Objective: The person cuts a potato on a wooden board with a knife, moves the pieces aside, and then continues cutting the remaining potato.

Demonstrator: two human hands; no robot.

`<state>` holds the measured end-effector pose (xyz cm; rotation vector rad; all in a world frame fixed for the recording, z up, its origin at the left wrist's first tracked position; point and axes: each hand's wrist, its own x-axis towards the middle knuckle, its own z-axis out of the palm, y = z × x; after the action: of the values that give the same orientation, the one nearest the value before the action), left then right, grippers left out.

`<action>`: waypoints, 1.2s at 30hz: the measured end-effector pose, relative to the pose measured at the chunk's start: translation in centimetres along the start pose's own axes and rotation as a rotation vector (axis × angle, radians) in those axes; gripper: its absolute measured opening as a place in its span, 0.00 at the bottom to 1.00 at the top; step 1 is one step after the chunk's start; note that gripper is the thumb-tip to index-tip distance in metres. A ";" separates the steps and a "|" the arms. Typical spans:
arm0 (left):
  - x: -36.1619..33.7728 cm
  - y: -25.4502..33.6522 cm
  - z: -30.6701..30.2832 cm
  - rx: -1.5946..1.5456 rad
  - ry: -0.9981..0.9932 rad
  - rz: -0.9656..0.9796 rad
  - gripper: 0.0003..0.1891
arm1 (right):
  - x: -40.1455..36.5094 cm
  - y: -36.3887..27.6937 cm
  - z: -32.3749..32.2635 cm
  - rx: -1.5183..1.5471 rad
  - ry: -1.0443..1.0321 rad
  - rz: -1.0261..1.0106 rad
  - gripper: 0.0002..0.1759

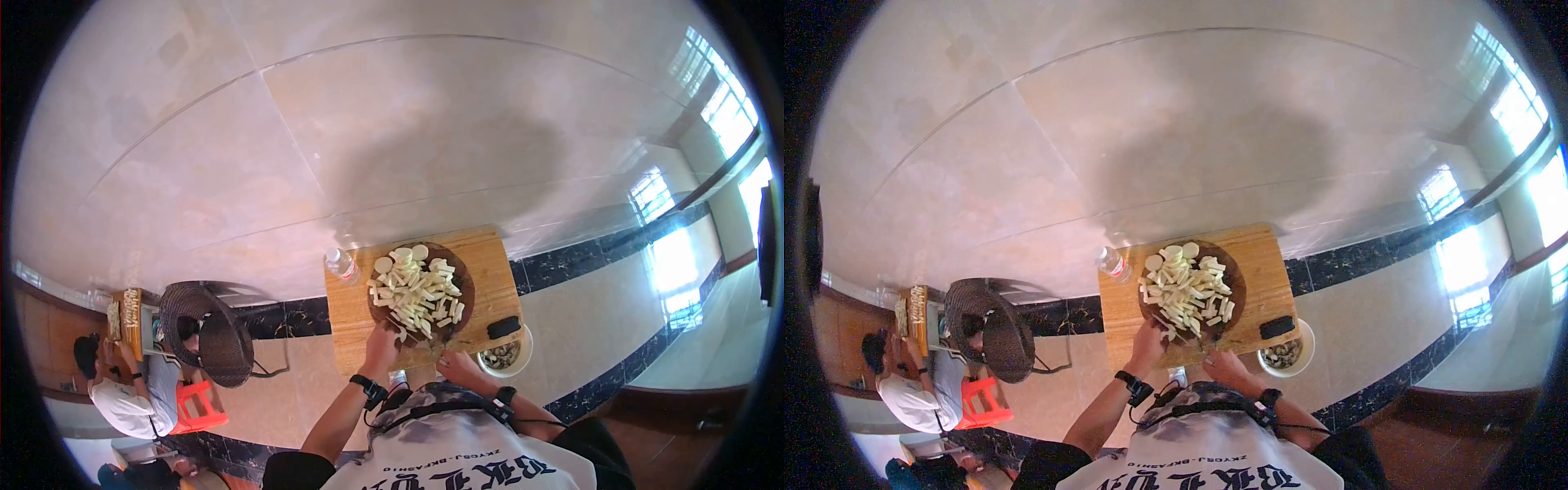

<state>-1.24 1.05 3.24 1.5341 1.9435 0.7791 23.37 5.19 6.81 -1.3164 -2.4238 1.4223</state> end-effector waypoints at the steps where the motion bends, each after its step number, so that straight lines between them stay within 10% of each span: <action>1: -0.4 0.1 0.1 0.074 -0.006 0.050 0.16 | 0.1 0.1 0.4 -0.001 -0.010 0.007 0.20; 6: -1.8 0.3 0.2 0.219 0.013 0.291 0.14 | 0.2 0.5 1.0 -0.016 -0.052 0.035 0.20; 36: -3.4 -1.7 4.2 0.418 0.051 0.337 0.18 | -0.3 1.4 0.2 -0.160 0.010 -0.026 0.15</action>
<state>1.40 -2.15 -0.67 2.1488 1.9988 0.5668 24.41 5.12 5.76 -1.3122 -2.5854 1.2356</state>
